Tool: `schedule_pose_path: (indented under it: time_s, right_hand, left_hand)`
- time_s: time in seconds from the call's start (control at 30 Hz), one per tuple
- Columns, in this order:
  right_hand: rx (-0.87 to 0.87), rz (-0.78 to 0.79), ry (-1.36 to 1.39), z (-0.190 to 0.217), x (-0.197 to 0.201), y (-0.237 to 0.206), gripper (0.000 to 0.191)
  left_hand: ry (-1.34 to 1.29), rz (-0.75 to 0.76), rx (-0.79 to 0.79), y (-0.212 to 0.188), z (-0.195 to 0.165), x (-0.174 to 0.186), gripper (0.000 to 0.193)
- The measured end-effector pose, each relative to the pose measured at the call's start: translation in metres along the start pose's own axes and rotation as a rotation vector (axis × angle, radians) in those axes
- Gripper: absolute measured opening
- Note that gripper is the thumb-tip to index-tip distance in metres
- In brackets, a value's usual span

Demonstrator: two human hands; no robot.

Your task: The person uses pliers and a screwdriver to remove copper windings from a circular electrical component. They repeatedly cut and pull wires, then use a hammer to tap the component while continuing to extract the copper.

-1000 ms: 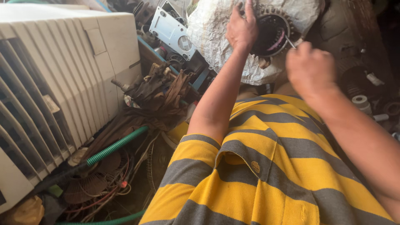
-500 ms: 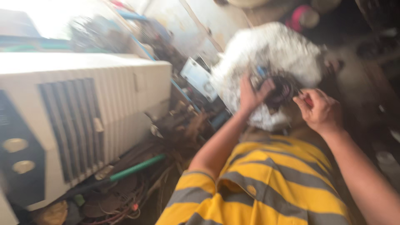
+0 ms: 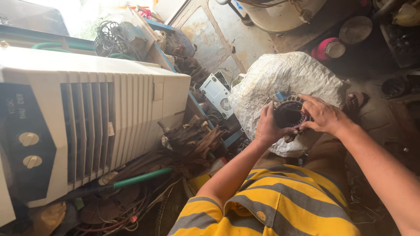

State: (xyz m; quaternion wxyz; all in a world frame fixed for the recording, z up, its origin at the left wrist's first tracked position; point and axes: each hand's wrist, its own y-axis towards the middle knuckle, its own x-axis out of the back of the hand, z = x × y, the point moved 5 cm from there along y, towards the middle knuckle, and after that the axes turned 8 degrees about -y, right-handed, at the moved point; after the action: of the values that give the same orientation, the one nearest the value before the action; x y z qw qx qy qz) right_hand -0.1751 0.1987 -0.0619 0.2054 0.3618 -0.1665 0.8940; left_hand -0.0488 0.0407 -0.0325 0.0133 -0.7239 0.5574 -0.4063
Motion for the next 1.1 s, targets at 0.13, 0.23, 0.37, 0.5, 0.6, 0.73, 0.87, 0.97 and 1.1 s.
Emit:
schedule_pose_path:
  time_s: [0.13, 0.23, 0.37, 0.5, 0.6, 0.73, 0.87, 0.97, 1.1]
  right_hand:
    - [0.131, -0.072, -0.103, 0.006, 0.004, 0.000, 0.053]
    - [0.156, -0.068, -0.141, 0.009, 0.003, -0.001, 0.045]
    - [0.158, -0.088, -0.148, 0.013, 0.002, -0.003, 0.044]
    - [0.190, -0.158, -0.199, 0.016, 0.004, -0.004, 0.042]
    - [0.165, -0.147, -0.224, 0.014, 0.001, -0.005, 0.042]
    - [0.144, -0.131, -0.206, 0.013, -0.002, -0.007, 0.042]
    - [0.163, -0.134, -0.148, 0.015, 0.006, -0.002, 0.042]
    - [0.171, 0.072, -0.213, 0.015, 0.009, 0.012, 0.057]
    - [0.222, 0.113, -0.281, 0.021, 0.021, 0.027, 0.066]
  left_hand:
    - [-0.001, -0.037, -0.092, -0.007, 0.005, -0.009, 0.130]
    - [0.031, -0.080, -0.210, -0.012, 0.011, -0.018, 0.120]
    - [0.046, -0.130, -0.259, -0.019, 0.020, -0.030, 0.111]
    - [0.000, -0.210, -0.319, -0.024, 0.022, -0.034, 0.104]
    - [-0.018, -0.253, -0.322, -0.025, 0.024, -0.036, 0.101]
    - [-0.055, -0.286, -0.321, -0.027, 0.028, -0.038, 0.100]
    - [-0.041, -0.250, -0.311, -0.025, 0.031, -0.041, 0.106]
    - [-0.079, -0.226, -0.260, -0.022, 0.029, -0.037, 0.113]
    - [-0.144, -0.197, -0.199, -0.020, 0.019, -0.028, 0.126]
